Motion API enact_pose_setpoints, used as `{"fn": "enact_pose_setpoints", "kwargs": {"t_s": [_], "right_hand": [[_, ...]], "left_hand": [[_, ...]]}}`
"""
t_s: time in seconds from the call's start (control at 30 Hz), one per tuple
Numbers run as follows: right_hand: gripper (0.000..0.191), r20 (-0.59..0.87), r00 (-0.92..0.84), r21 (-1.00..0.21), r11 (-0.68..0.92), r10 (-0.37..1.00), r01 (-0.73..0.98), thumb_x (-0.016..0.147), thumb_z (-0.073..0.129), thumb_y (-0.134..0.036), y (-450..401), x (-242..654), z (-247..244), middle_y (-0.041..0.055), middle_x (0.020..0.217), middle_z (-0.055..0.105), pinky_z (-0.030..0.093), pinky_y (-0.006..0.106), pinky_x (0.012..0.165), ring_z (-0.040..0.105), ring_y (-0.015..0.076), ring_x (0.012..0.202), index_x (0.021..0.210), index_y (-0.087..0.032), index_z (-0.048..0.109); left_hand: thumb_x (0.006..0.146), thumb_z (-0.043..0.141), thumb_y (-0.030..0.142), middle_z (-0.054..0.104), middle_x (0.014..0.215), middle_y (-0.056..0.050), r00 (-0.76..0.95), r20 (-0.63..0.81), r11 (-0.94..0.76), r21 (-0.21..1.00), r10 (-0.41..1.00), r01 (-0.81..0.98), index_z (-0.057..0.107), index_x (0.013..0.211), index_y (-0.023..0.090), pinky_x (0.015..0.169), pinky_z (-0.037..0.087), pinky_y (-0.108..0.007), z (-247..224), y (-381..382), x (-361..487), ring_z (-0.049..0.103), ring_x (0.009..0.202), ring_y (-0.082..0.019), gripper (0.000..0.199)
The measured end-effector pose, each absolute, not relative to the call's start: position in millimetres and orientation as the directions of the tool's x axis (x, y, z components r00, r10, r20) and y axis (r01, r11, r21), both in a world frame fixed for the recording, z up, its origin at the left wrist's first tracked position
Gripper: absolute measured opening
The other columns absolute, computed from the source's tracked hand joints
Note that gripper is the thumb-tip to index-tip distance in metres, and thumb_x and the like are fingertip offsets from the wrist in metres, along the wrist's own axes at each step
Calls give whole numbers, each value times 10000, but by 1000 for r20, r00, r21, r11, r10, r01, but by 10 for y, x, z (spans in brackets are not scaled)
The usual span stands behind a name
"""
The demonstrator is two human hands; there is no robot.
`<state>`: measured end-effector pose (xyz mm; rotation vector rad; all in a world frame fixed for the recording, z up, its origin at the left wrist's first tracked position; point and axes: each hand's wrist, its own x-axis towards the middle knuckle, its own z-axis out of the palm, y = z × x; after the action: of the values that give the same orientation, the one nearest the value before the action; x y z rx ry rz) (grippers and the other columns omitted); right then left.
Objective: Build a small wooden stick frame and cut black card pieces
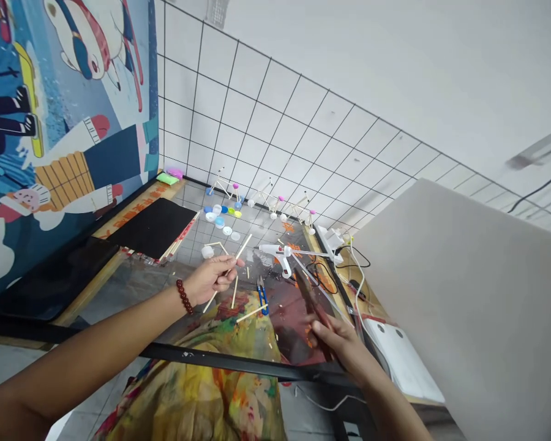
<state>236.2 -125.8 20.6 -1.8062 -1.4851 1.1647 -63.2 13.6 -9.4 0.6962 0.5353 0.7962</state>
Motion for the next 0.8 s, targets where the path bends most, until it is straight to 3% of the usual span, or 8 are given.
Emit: {"fn": "enact_pose_setpoints", "kwargs": {"t_s": [0.1,0.2,0.47,0.67,0.8], "right_hand": [[450,-167,-153,-822,-52,974,567,796,632,-596,-1077,1987,345,65,991,585,466,359,894,568,228,978,1006,-203,695],[473,-138,-222,-803,22,965,596,801,599,-631,-881,1739,353,82,1091,516,413,405,1011,511,255,1100,958,-198,705],[540,-118,-344,-791,121,932,600,854,531,-641,-668,1650,259,100,1233,440,356,405,1094,397,258,1274,1159,-221,679],[435,-64,-385,-752,209,921,625,898,515,-565,-637,1613,210,98,1198,491,404,419,1055,431,268,1252,1098,-224,696],[337,-50,-397,-717,244,916,653,911,535,-494,-639,1587,217,82,1100,534,445,358,976,527,228,1093,959,-201,695]], "left_hand": [[872,584,208,493,586,4,591,-161,483,757,791,-440,648,876,88,377,161,-125,-102,118,-623,278,417,-16,137],[850,618,236,496,580,5,579,-155,461,776,800,-430,643,850,95,382,153,-127,-88,106,-621,272,417,-15,143],[803,673,301,498,577,5,543,-135,406,812,829,-418,636,806,97,395,140,-135,-64,99,-614,281,423,-14,207],[767,714,350,499,565,4,549,-136,398,829,824,-392,631,770,94,393,132,-147,-116,102,-592,273,417,-14,268],[772,712,375,503,564,8,540,-119,363,854,833,-372,633,779,92,395,116,-155,-167,109,-579,262,413,-12,294]]}}
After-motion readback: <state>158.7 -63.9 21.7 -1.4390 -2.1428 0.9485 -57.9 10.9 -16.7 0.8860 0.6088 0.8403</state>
